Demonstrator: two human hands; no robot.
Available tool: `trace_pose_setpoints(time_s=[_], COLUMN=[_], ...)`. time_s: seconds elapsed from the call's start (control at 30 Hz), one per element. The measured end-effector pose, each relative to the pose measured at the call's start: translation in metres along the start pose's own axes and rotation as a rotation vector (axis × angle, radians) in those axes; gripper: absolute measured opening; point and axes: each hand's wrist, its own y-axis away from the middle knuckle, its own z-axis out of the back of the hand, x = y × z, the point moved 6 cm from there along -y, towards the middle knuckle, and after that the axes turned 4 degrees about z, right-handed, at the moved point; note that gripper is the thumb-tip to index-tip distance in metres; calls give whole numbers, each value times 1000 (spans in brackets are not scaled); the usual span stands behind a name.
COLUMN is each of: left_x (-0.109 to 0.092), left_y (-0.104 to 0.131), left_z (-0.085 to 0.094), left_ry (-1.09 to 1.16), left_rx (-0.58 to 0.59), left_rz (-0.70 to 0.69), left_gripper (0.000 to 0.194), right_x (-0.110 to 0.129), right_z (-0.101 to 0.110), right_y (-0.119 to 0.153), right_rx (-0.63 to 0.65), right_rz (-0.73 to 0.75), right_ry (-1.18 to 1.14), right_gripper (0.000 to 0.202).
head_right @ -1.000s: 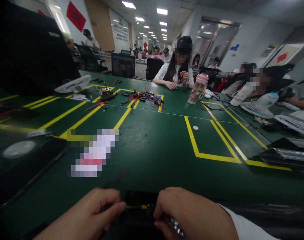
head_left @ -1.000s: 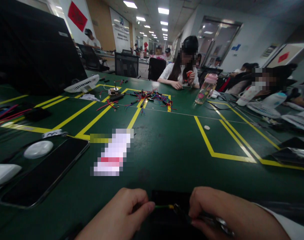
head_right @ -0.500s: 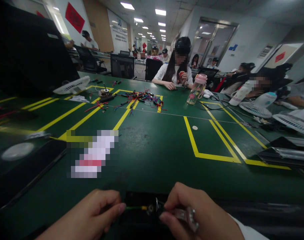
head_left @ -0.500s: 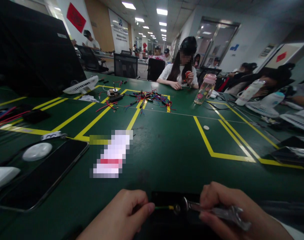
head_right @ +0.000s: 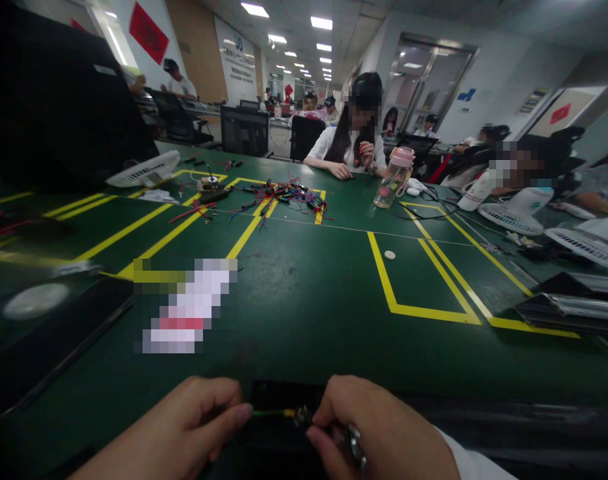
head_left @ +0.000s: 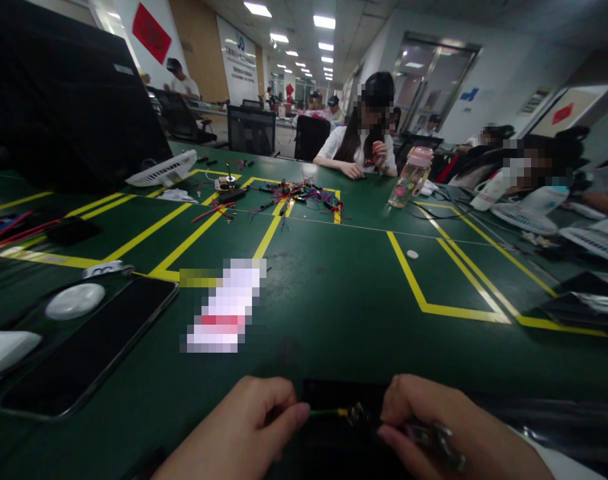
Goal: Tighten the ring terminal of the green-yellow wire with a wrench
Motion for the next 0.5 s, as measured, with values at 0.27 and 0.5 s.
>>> trace_pose_setpoints(time_s=[0.27, 0.5], left_x=[-8, -1], left_y=[-1, -4], left_z=[0, -2], left_ry=[-31, -17], left_rx=[19, 35], left_rz=[-17, 7], left_gripper=[36, 37], right_x=[14, -18], right_z=[26, 29], right_y=[-14, 5], right_rx=[89, -37], right_rz=[162, -96], right_ry=[-5, -424], right_gripper=[27, 13])
